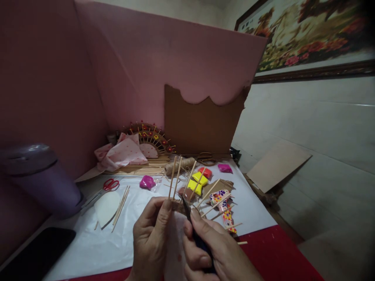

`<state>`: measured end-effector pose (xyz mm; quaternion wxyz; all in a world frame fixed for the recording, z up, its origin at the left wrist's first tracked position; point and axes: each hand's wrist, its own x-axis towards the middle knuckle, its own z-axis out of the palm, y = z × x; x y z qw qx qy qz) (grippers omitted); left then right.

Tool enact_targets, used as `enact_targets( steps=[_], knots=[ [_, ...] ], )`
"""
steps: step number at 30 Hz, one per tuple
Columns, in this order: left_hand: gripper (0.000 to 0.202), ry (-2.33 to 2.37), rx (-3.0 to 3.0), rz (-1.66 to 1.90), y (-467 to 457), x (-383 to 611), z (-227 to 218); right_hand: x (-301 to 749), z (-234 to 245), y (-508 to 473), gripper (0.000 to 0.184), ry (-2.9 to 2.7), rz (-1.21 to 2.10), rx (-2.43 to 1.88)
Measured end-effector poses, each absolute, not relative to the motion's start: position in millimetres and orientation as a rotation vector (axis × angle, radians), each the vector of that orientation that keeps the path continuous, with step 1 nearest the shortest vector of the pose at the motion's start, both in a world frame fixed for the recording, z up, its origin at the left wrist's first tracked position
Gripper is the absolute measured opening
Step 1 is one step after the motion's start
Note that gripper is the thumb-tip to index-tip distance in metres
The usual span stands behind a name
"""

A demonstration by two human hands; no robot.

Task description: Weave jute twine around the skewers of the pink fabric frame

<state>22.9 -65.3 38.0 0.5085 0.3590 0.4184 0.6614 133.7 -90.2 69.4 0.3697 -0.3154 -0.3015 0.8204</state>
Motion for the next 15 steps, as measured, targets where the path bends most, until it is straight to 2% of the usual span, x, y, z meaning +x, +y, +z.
enact_targets(
  steps=[2,4,7,10,13,15],
  knots=[
    [0.023,1.010,0.854,1.570,-63,20,35,141,80,-96,0.043,-0.812,2.010,-0.862],
    [0.025,1.025,0.832,1.546,-58,16,33,162,91,-89,0.041,-0.893,1.759,-0.940],
    [0.026,1.049,0.804,1.550,-51,13,32,214,92,-43,0.036,-1.078,0.898,-1.103],
    [0.026,1.016,0.784,1.561,-46,12,33,269,64,22,0.031,-1.464,0.262,-1.672],
    [0.026,0.969,0.770,1.535,-45,13,32,298,26,66,0.014,-1.567,0.225,-1.876],
    [0.026,0.950,0.780,1.509,-45,13,31,301,7,78,0.018,-1.610,0.207,-1.963]
  ],
)
